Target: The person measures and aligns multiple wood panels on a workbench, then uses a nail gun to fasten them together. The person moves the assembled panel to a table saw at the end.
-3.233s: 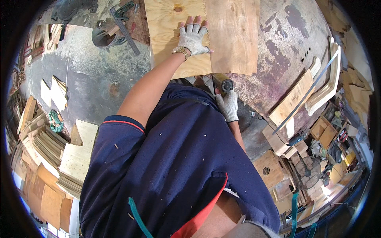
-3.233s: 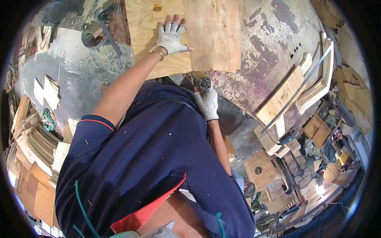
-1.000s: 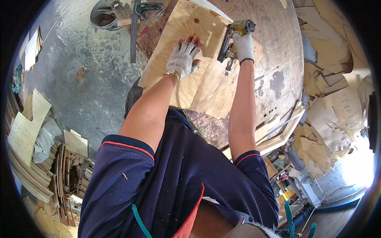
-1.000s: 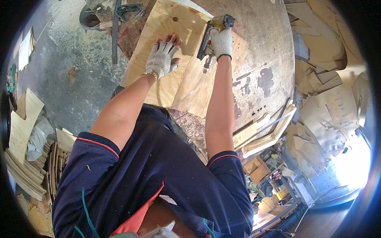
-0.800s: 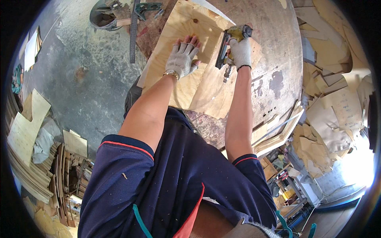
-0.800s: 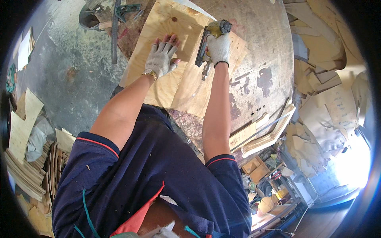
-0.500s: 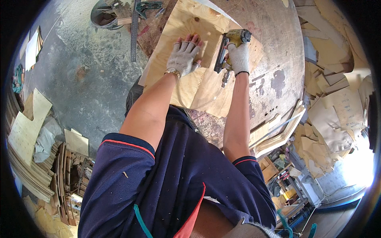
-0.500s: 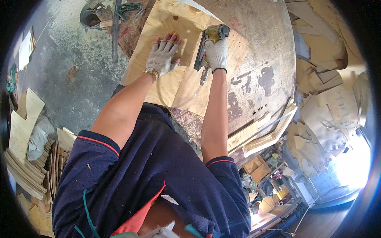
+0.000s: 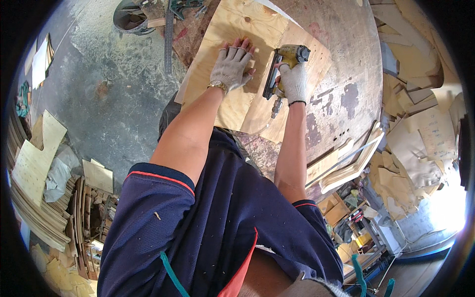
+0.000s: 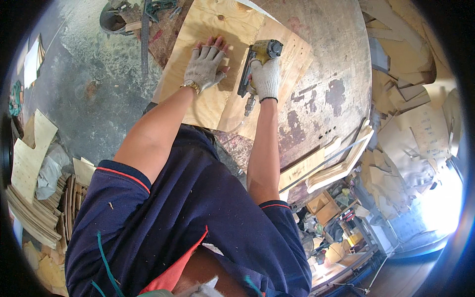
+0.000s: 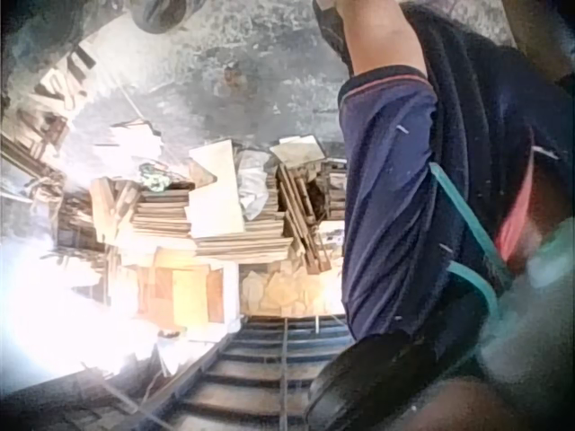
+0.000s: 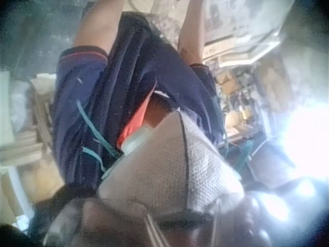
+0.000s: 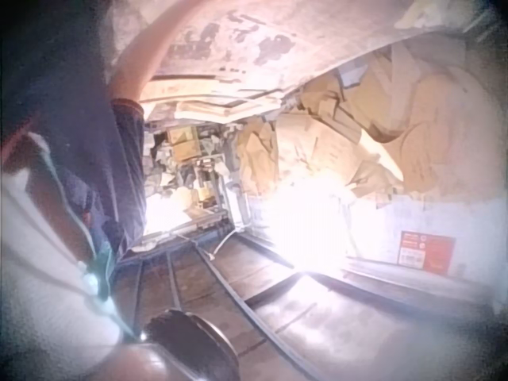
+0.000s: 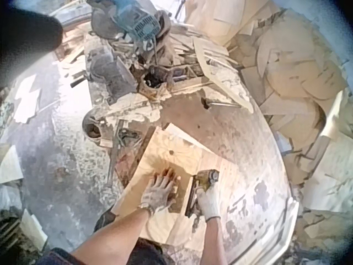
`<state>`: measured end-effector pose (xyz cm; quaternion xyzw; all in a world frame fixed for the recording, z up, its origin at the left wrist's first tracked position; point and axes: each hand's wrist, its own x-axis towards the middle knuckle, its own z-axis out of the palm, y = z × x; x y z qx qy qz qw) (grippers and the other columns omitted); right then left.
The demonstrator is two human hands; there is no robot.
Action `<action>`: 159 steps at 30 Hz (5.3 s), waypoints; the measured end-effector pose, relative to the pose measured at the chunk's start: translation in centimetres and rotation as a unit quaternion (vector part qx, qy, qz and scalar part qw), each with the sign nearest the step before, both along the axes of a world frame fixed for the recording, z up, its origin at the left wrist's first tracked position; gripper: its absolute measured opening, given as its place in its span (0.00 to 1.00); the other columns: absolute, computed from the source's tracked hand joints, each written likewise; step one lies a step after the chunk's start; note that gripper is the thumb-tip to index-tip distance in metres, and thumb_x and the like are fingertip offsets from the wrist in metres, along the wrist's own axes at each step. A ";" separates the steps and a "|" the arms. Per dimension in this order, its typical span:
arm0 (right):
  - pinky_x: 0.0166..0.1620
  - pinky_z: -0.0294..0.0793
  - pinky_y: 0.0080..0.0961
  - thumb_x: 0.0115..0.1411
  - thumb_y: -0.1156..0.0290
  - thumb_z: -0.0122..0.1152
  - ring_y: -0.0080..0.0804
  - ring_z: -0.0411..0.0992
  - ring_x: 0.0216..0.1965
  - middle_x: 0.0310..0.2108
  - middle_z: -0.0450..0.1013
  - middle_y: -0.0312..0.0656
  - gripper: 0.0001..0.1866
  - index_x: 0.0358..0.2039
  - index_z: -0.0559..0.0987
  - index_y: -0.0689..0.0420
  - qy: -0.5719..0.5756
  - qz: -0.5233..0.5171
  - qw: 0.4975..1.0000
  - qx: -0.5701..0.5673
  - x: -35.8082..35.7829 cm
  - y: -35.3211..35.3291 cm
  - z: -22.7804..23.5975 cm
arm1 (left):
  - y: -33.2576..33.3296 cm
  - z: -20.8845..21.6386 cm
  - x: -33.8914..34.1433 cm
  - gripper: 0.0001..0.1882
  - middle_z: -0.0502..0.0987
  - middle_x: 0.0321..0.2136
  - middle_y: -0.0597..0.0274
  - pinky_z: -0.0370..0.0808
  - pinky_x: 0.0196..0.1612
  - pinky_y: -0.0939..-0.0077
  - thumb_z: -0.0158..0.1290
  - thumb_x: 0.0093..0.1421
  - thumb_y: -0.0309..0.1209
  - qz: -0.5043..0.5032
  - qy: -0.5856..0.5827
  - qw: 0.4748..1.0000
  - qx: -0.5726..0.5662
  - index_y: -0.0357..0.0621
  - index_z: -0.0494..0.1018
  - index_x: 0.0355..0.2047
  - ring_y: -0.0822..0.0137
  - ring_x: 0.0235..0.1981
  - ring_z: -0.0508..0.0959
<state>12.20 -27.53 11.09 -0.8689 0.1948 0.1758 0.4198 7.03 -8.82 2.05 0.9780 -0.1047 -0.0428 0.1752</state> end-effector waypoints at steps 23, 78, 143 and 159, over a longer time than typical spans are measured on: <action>0.23 0.73 0.34 0.62 0.70 0.60 0.33 0.73 0.17 0.25 0.76 0.45 0.16 0.48 0.72 0.61 0.047 -0.018 0.999 -0.011 -7.0 0.7 1.2 | 0.3 -0.2 -0.1 0.40 0.55 0.74 0.57 0.48 0.74 0.43 0.55 0.61 0.47 -0.004 -0.029 0.999 -0.034 0.53 0.58 0.72 0.52 0.75 0.51; 0.49 0.76 0.48 0.59 0.67 0.63 0.63 0.77 0.47 0.42 0.80 0.62 0.21 0.52 0.77 0.63 0.115 -0.046 0.992 -0.025 -24.3 1.3 0.6 | -0.1 -2.5 0.1 0.36 0.55 0.74 0.56 0.44 0.74 0.40 0.48 0.64 0.50 -0.009 -0.079 0.996 0.033 0.55 0.60 0.71 0.50 0.75 0.51; 0.63 0.68 0.40 0.65 0.34 0.54 0.37 0.68 0.62 0.69 0.62 0.42 0.46 0.71 0.62 0.55 0.041 -0.206 0.930 0.301 -18.4 -11.9 -5.0 | 11.8 12.1 -18.8 0.33 0.78 0.23 0.42 0.72 0.33 0.47 0.59 0.56 0.63 0.362 0.009 0.912 -0.192 0.40 0.75 0.27 0.40 0.29 0.81; 0.56 0.75 0.37 0.73 0.42 0.44 0.36 0.72 0.52 0.59 0.69 0.38 0.33 0.70 0.63 0.47 -0.136 -0.139 0.926 0.325 -11.3 8.3 -8.8 | 39.1 17.4 -31.9 0.19 0.74 0.21 0.52 0.72 0.29 0.64 0.65 0.58 0.43 0.267 -0.057 0.927 -0.259 0.43 0.68 0.28 0.53 0.23 0.76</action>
